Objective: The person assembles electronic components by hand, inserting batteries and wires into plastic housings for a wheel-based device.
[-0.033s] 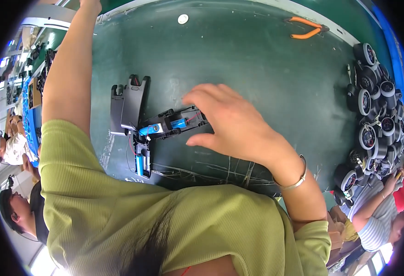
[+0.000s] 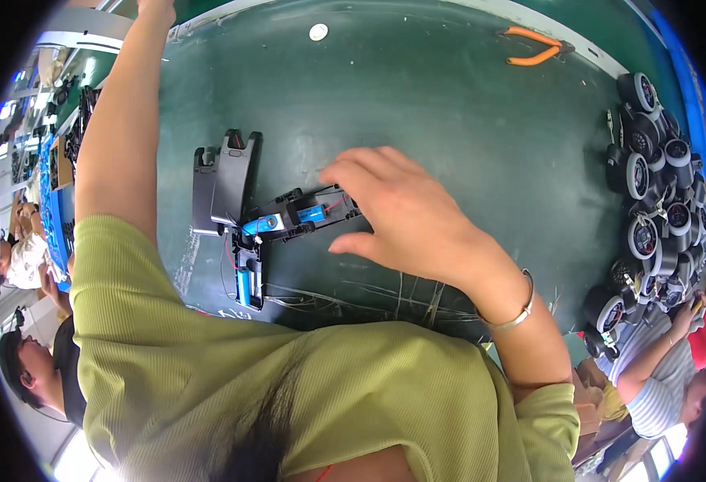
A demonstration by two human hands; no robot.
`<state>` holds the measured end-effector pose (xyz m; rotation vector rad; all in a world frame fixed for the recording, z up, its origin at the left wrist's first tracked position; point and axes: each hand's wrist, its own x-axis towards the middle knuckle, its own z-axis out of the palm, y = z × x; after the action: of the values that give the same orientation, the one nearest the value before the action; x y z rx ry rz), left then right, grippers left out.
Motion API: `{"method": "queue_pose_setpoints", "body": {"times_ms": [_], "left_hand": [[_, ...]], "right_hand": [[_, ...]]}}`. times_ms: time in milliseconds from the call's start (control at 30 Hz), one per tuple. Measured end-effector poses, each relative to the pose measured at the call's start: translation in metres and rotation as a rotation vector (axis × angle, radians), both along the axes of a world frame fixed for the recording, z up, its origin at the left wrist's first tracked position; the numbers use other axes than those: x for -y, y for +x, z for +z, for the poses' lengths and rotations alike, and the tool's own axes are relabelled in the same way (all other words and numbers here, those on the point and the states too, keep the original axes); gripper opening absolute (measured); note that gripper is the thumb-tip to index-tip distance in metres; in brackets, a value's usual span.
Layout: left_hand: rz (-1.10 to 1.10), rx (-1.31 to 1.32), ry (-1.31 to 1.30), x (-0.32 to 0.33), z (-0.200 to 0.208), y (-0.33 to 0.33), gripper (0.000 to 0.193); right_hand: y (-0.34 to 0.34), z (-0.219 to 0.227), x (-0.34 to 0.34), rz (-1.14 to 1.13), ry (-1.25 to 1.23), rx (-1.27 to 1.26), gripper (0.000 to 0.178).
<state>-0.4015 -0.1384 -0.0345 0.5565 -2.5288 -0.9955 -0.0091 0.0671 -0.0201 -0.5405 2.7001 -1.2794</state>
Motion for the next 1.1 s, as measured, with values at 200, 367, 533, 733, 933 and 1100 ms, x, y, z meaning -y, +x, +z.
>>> {"method": "queue_pose_setpoints", "body": {"times_ms": [200,367,533,733,933,1100], "left_hand": [[-0.521,-0.921,-0.452,0.024,0.041,0.098,0.044],[-1.501,0.096,-0.388,-0.038,0.071,0.27,0.039],[-1.717,0.203,-0.747,-0.056,0.062,0.321,0.044],[-1.755,0.128,-0.712,-0.099,0.032,0.347,0.029],[-1.736,0.006,-0.674,-0.142,0.021,0.368,0.02],[-1.621,0.231,-0.199,-0.15,0.012,0.382,0.012]], "right_hand": [[0.008,-0.005,0.007,-0.148,-0.002,-0.03,0.034],[0.012,-0.016,-0.004,-0.234,0.22,-0.053,0.028],[0.028,-0.025,-0.028,-0.277,0.205,-0.202,0.027],[0.067,-0.024,-0.081,-0.348,0.234,-0.267,0.031],[0.1,-0.022,-0.083,-0.678,0.095,-0.384,0.024],[0.13,-0.014,-0.072,-0.919,-0.304,-0.079,0.013]]}}
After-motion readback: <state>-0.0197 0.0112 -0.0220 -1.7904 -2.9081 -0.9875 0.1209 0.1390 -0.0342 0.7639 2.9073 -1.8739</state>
